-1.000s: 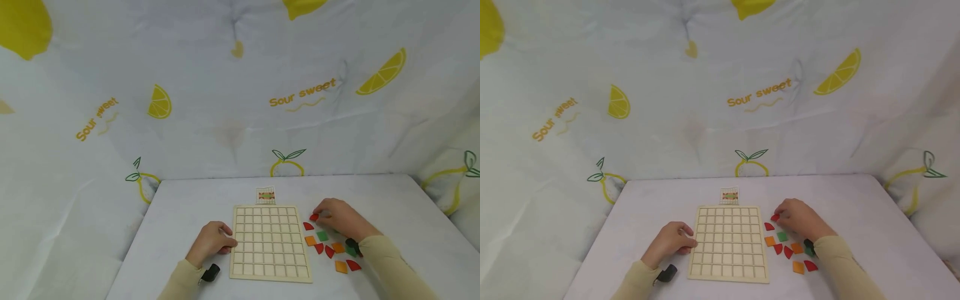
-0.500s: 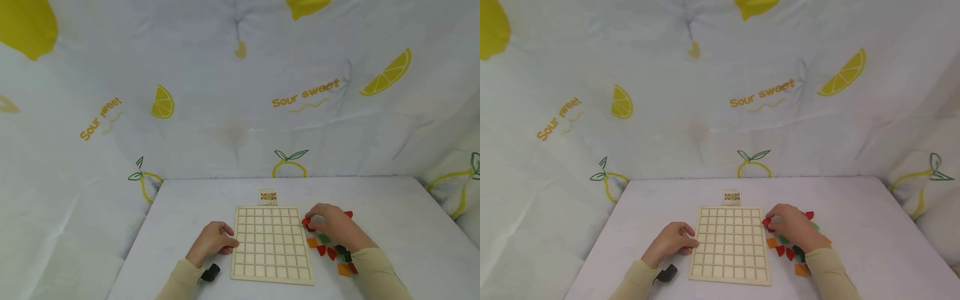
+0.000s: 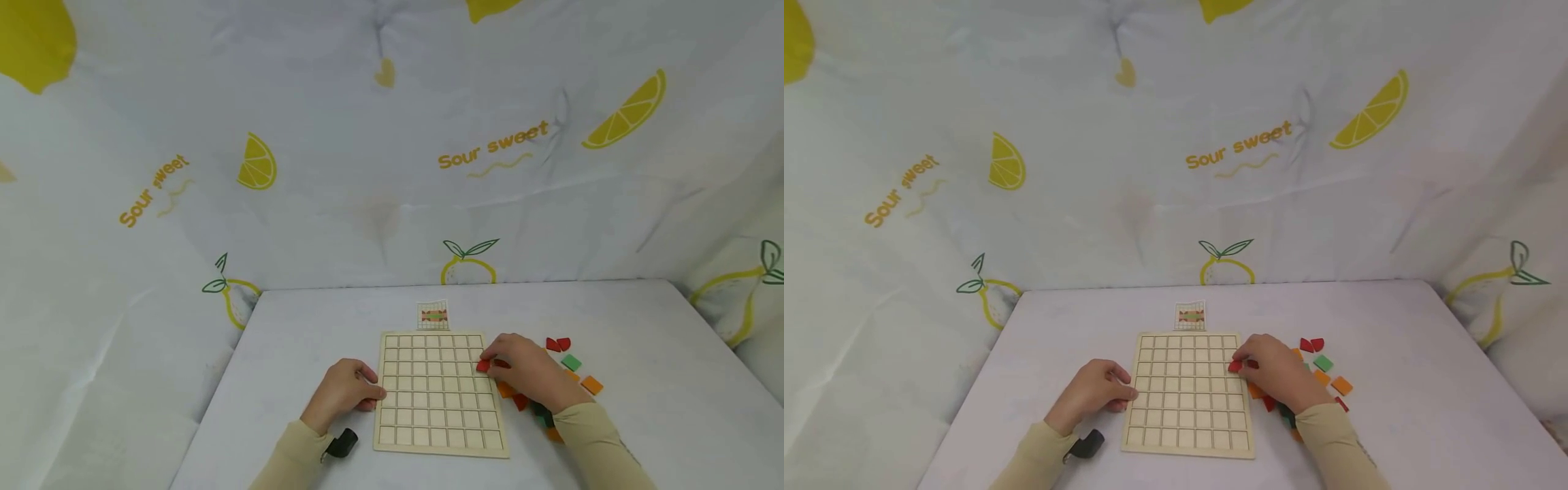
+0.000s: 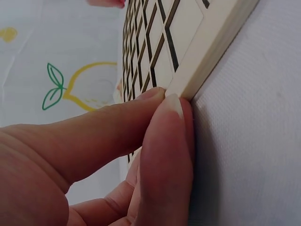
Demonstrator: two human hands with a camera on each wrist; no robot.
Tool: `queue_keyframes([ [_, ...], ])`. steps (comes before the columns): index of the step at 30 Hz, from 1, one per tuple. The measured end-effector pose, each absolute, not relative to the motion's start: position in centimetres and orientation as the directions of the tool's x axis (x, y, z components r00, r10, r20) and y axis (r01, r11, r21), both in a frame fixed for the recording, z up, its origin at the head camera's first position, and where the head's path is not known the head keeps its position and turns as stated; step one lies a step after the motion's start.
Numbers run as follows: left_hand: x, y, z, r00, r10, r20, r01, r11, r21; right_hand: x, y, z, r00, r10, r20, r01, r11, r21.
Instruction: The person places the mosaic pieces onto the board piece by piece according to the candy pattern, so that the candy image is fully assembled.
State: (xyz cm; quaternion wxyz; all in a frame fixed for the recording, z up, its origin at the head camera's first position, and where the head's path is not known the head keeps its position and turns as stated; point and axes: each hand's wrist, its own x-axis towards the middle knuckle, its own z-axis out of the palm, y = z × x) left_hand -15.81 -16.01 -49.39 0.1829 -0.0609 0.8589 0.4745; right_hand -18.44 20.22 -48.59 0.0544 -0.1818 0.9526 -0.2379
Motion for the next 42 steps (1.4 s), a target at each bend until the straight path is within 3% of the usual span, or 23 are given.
queue_keyframes([
  [13, -15.67, -15.78, -49.15, -0.930, 0.036, -0.365, -0.280, 0.573, 0.770, -18.15, 19.89, -48.39, -0.923, -0.384, 0.014, -0.351, 0.829, -0.436],
  [28, -15.81, -15.93, -49.25, -0.925, 0.054, -0.375, -0.285, 0.552, 0.784, -18.20, 19.57, -48.33, -0.930, -0.363, -0.062, -0.286, 0.818, -0.499],
  [42, -15.48, -15.52, -49.31, -0.939, 0.029, -0.344, -0.277, 0.533, 0.800, -18.53, 19.31, -48.54, -0.925, -0.377, -0.037, -0.317, 0.824, -0.469],
])
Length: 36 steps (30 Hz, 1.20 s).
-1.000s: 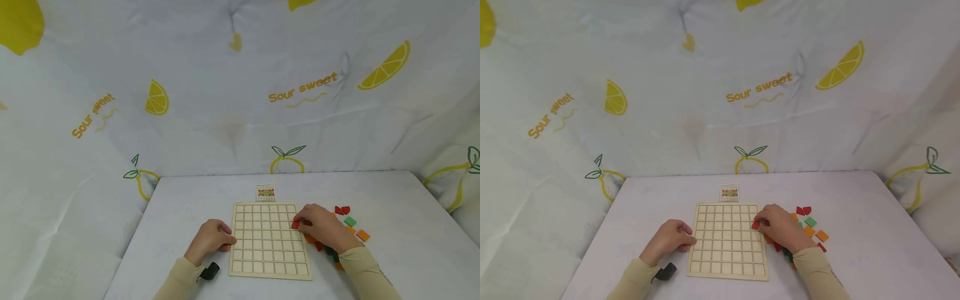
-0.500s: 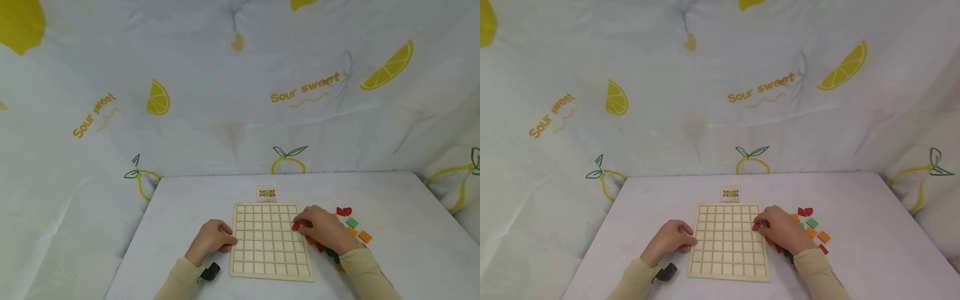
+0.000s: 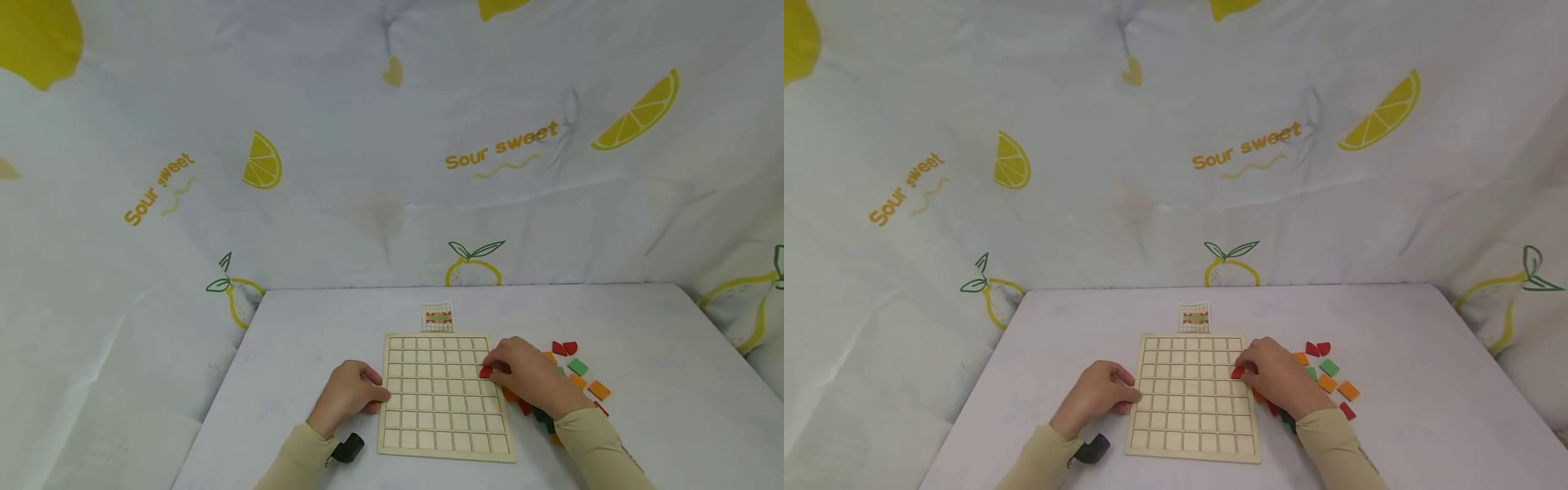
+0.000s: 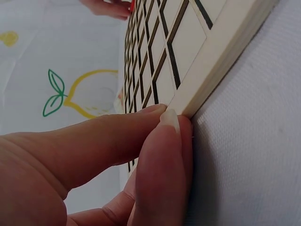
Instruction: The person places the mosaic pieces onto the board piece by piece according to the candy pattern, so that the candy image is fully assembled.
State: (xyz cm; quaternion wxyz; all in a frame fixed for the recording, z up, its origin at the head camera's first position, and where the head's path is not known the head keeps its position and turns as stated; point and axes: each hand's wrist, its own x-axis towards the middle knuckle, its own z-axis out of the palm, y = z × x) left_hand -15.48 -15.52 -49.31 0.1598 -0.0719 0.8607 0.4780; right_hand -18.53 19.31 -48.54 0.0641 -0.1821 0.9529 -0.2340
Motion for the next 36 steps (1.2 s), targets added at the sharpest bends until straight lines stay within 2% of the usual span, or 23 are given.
queue_keyframes([
  [9, -15.8, -15.7, -49.5, -0.941, 0.054, -0.333, -0.254, 0.537, 0.805, -18.5, 20.7, -48.0, -0.927, -0.375, -0.010, -0.325, 0.816, -0.478],
  [15, -16.0, -15.9, -49.9, -0.933, 0.082, -0.351, -0.255, 0.537, 0.804, -17.1, 25.3, -46.9, -0.962, -0.270, -0.041, -0.214, 0.838, -0.503],
  [23, -15.9, -16.0, -50.0, -0.927, 0.086, -0.365, -0.266, 0.535, 0.802, -14.6, 33.2, -47.7, -0.978, -0.121, -0.168, -0.036, 0.898, -0.439],
  [36, -15.8, -16.0, -49.7, -0.922, 0.109, -0.373, -0.276, 0.490, 0.827, -14.5, 35.5, -48.7, -0.977, -0.047, -0.208, 0.035, 0.928, -0.371],
])
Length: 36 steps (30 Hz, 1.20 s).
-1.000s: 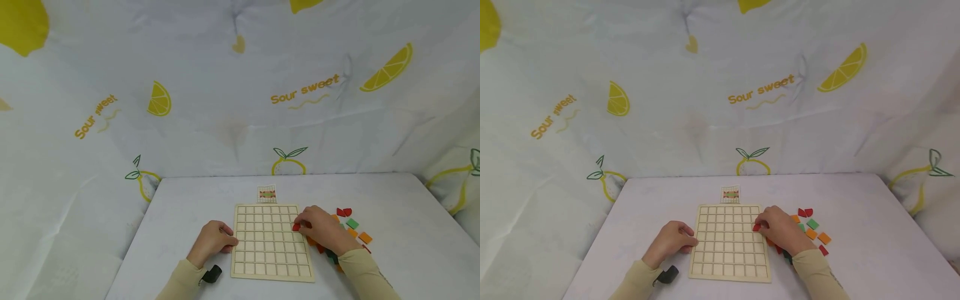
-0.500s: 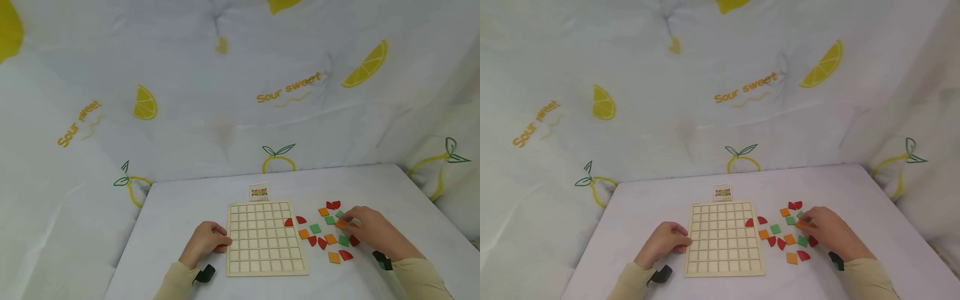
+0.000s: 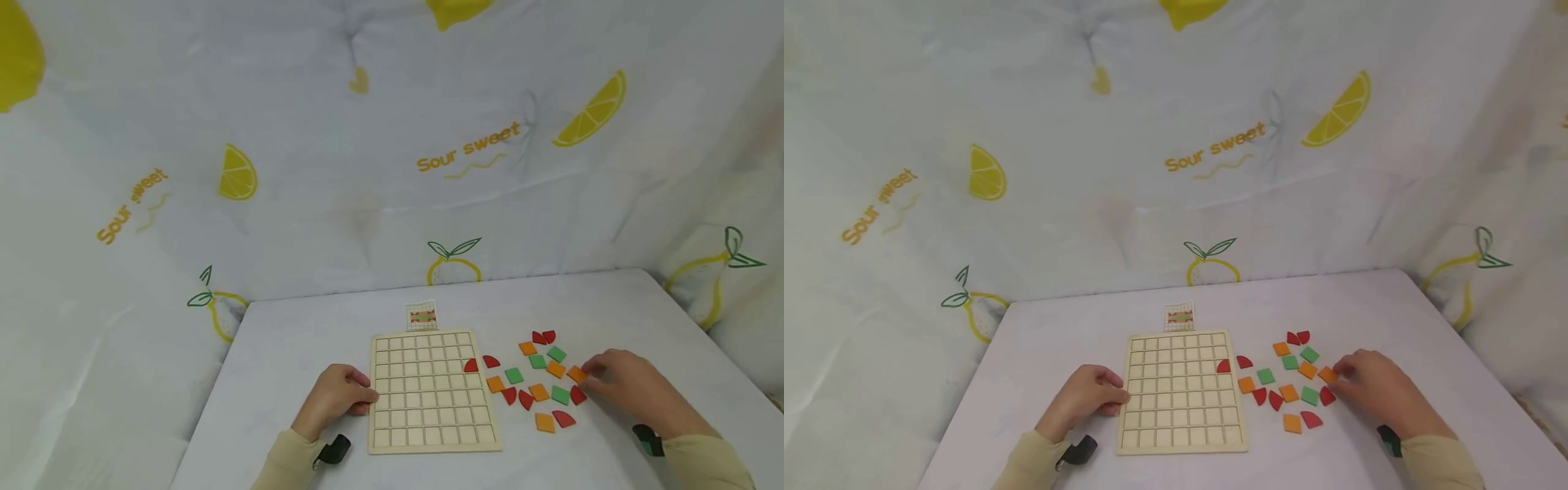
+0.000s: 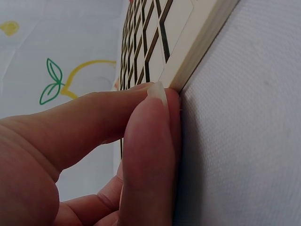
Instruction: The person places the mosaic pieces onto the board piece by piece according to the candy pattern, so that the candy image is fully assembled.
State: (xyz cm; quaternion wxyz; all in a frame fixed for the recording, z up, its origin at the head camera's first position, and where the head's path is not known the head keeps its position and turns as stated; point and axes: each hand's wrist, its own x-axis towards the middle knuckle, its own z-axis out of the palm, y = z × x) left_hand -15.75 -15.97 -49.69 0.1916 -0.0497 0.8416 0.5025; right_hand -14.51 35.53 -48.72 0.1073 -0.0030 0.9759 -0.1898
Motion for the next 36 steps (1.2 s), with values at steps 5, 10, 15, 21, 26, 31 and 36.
queue_keyframes([
  [5, -15.7, -15.9, -49.7, -0.923, 0.112, -0.369, -0.273, 0.486, 0.830, -14.4, 35.6, -48.8, -0.980, -0.064, -0.190, 0.012, 0.928, -0.372],
  [10, -15.7, -15.9, -49.9, -0.924, 0.108, -0.367, -0.272, 0.489, 0.829, -14.5, 35.4, -48.6, -0.980, -0.060, -0.191, 0.015, 0.929, -0.370],
  [15, -15.7, -15.9, -50.0, -0.927, 0.111, -0.358, -0.260, 0.498, 0.827, -14.7, 35.1, -48.5, -0.979, -0.042, -0.198, 0.042, 0.915, -0.401],
  [21, -15.8, -15.9, -49.9, -0.928, 0.100, -0.359, -0.260, 0.513, 0.818, -15.3, 32.7, -47.7, -0.983, -0.085, -0.162, 0.000, 0.886, -0.463],
  [26, -15.9, -16.0, -49.8, -0.929, 0.099, -0.358, -0.259, 0.517, 0.816, -16.1, 29.1, -47.4, -0.980, -0.150, -0.131, -0.065, 0.863, -0.502],
  [31, -15.8, -15.9, -49.8, -0.925, 0.101, -0.365, -0.269, 0.505, 0.820, -16.4, 25.9, -47.4, -0.970, -0.219, -0.104, -0.131, 0.833, -0.537],
  [36, -15.7, -15.9, -49.7, -0.926, 0.102, -0.365, -0.269, 0.501, 0.822, -16.3, 23.7, -47.6, -0.961, -0.265, -0.080, -0.182, 0.820, -0.542],
])
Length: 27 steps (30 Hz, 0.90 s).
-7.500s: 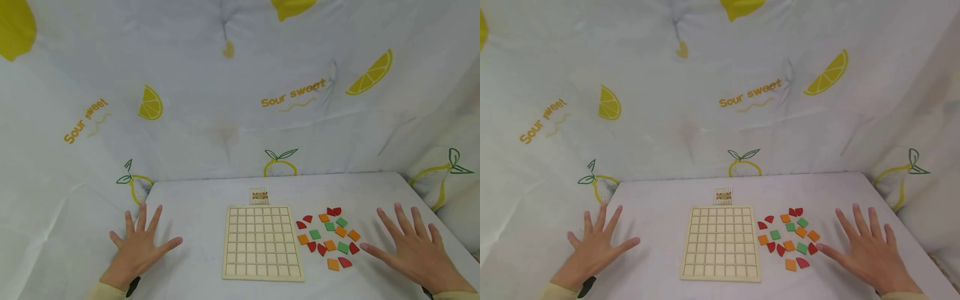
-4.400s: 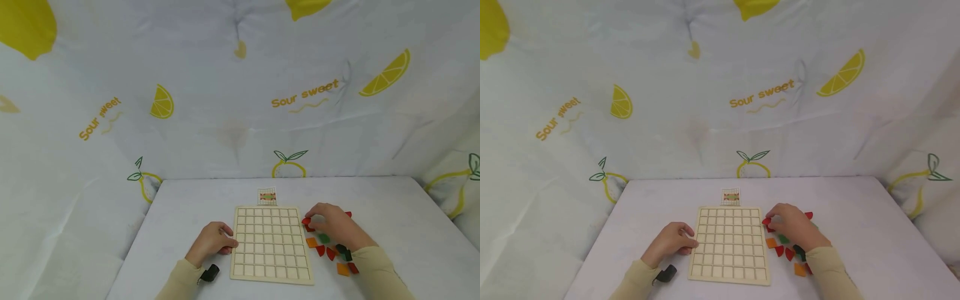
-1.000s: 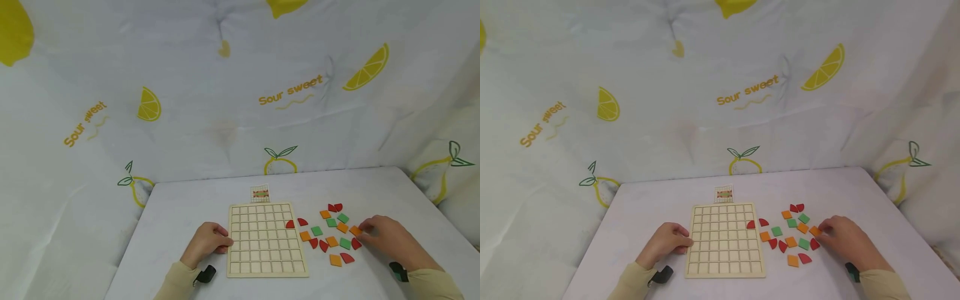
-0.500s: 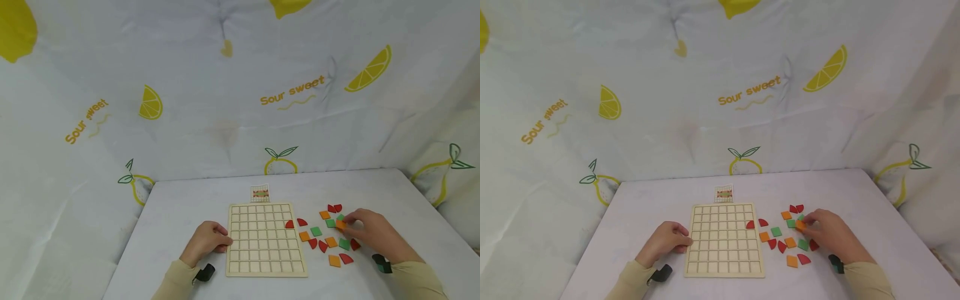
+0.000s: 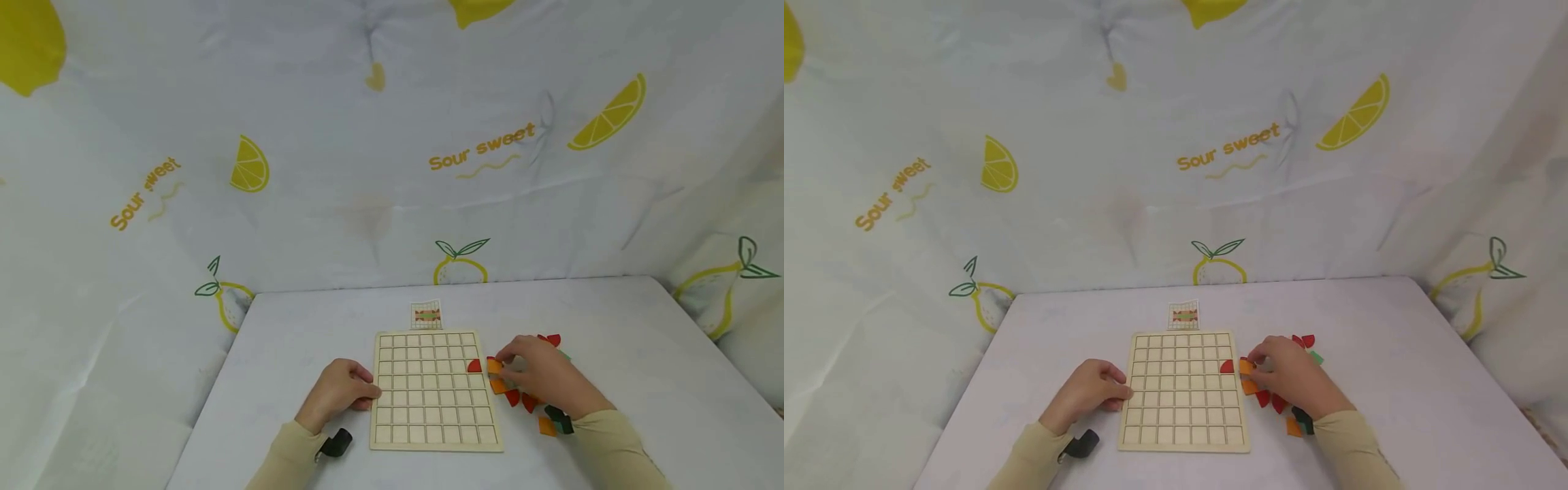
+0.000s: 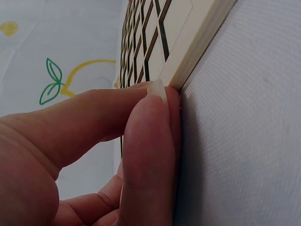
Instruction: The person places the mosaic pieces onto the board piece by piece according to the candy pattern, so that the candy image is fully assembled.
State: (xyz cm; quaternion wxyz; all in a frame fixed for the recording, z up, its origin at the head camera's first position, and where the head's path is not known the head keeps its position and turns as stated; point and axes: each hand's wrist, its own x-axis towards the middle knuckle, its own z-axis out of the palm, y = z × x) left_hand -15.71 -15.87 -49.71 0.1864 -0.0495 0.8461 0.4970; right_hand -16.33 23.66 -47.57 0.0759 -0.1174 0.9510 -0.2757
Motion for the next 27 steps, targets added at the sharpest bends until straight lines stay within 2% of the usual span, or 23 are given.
queue_keyframes([
  [15, -15.8, -15.9, -49.3, -0.921, 0.113, -0.372, -0.272, 0.495, 0.825, -15.9, 21.1, -48.1, -0.941, -0.329, -0.075, -0.238, 0.806, -0.542],
  [27, -15.7, -15.8, -49.4, -0.921, 0.109, -0.374, -0.274, 0.499, 0.822, -15.8, 20.7, -48.1, -0.934, -0.352, -0.063, -0.281, 0.831, -0.481],
])
